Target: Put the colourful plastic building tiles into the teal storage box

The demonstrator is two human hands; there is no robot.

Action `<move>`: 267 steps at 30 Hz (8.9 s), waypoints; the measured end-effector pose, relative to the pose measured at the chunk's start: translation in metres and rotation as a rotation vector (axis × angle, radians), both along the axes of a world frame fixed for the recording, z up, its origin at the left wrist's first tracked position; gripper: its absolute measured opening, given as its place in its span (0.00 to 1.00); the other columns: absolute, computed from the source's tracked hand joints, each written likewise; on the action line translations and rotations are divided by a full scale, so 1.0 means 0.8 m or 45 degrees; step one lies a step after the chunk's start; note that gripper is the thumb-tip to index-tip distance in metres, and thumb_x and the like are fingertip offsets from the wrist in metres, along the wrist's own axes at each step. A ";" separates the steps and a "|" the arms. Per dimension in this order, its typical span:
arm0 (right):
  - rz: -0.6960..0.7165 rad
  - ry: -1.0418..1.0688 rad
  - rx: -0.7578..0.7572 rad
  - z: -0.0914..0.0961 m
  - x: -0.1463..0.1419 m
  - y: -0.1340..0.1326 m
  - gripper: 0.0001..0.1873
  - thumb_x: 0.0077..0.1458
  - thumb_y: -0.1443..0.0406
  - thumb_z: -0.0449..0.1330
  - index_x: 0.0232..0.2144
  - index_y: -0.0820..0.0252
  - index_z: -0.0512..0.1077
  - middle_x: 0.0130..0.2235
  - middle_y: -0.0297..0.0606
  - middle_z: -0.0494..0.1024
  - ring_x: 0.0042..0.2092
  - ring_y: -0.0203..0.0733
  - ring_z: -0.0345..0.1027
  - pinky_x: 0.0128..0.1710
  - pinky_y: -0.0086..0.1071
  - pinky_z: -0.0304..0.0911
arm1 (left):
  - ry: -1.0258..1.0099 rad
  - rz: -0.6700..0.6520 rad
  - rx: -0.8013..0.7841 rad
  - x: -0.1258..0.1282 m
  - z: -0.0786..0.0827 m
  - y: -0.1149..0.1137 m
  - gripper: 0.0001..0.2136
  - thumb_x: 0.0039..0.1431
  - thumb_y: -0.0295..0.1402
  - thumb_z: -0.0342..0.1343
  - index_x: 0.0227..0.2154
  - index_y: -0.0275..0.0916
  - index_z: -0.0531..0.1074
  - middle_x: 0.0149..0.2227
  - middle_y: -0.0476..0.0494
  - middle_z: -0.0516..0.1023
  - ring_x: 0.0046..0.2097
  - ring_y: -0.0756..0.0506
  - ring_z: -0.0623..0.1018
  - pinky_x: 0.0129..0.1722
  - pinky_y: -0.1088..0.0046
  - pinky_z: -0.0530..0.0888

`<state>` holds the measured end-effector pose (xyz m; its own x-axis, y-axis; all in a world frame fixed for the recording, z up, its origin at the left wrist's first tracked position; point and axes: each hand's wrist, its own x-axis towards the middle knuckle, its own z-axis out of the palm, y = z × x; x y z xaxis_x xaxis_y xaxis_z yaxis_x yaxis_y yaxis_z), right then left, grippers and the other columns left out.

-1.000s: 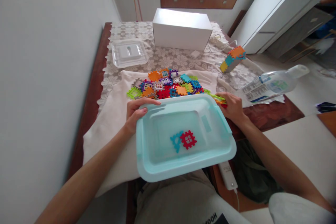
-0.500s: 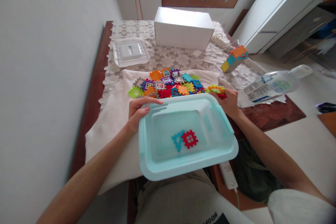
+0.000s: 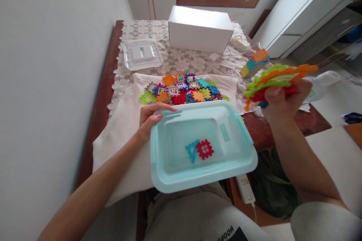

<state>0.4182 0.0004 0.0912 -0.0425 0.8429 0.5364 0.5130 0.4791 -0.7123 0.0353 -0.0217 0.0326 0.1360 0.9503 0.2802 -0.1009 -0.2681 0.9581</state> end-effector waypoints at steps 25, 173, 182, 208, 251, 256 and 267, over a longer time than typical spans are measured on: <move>0.166 -0.686 -0.247 -0.128 0.080 -0.058 0.20 0.66 0.67 0.65 0.58 0.49 0.80 0.56 0.45 0.85 0.58 0.61 0.81 0.61 0.57 0.78 | -0.050 -0.025 -0.014 -0.001 -0.001 0.000 0.15 0.55 0.39 0.64 0.37 0.39 0.93 0.34 0.40 0.91 0.32 0.42 0.82 0.29 0.69 0.76; 0.412 -0.637 0.042 -0.158 0.049 0.001 0.13 0.70 0.61 0.63 0.51 0.48 0.86 0.54 0.46 0.86 0.53 0.61 0.80 0.58 0.58 0.81 | -0.018 -0.012 -0.004 0.002 0.003 -0.002 0.16 0.56 0.42 0.64 0.36 0.37 0.93 0.34 0.38 0.89 0.32 0.41 0.82 0.31 0.66 0.78; 0.258 -0.571 0.033 -0.155 0.044 -0.005 0.18 0.71 0.63 0.60 0.58 0.47 0.82 0.57 0.44 0.87 0.57 0.60 0.82 0.58 0.55 0.80 | -0.026 -0.002 -0.023 0.002 0.001 -0.002 0.17 0.56 0.43 0.64 0.36 0.37 0.92 0.33 0.38 0.89 0.31 0.42 0.82 0.29 0.68 0.78; 0.256 -0.504 0.054 -0.156 0.045 -0.009 0.09 0.69 0.68 0.60 0.47 0.49 0.78 0.50 0.43 0.86 0.45 0.53 0.82 0.42 0.46 0.80 | -0.046 -0.014 -0.013 0.003 0.003 -0.002 0.16 0.55 0.41 0.64 0.35 0.37 0.92 0.34 0.38 0.89 0.32 0.42 0.81 0.29 0.68 0.77; 0.353 -0.312 -0.251 -0.138 0.013 0.030 0.33 0.71 0.39 0.65 0.69 0.42 0.77 0.79 0.42 0.70 0.80 0.65 0.62 0.81 0.67 0.59 | -0.055 -0.071 0.025 0.000 -0.003 0.002 0.16 0.57 0.42 0.64 0.38 0.38 0.93 0.34 0.39 0.90 0.32 0.43 0.82 0.30 0.69 0.76; 0.266 -0.514 -0.255 -0.180 0.024 0.036 0.26 0.77 0.48 0.57 0.70 0.39 0.78 0.74 0.38 0.77 0.77 0.64 0.66 0.79 0.67 0.63 | -0.083 -0.091 0.031 0.000 -0.003 0.002 0.15 0.57 0.40 0.65 0.38 0.38 0.93 0.33 0.39 0.90 0.31 0.45 0.80 0.28 0.72 0.72; 0.211 -0.737 0.015 -0.158 -0.025 0.099 0.34 0.73 0.54 0.64 0.77 0.46 0.69 0.81 0.46 0.64 0.82 0.66 0.55 0.81 0.67 0.56 | -0.053 -0.049 0.044 0.002 -0.001 0.000 0.15 0.57 0.39 0.63 0.38 0.40 0.94 0.34 0.40 0.91 0.32 0.44 0.81 0.30 0.71 0.73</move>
<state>0.3978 0.0799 -0.0350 -0.4605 0.7942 0.3965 0.7337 0.5919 -0.3336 0.0370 -0.0218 0.0320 0.1599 0.9341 0.3193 -0.1513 -0.2964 0.9430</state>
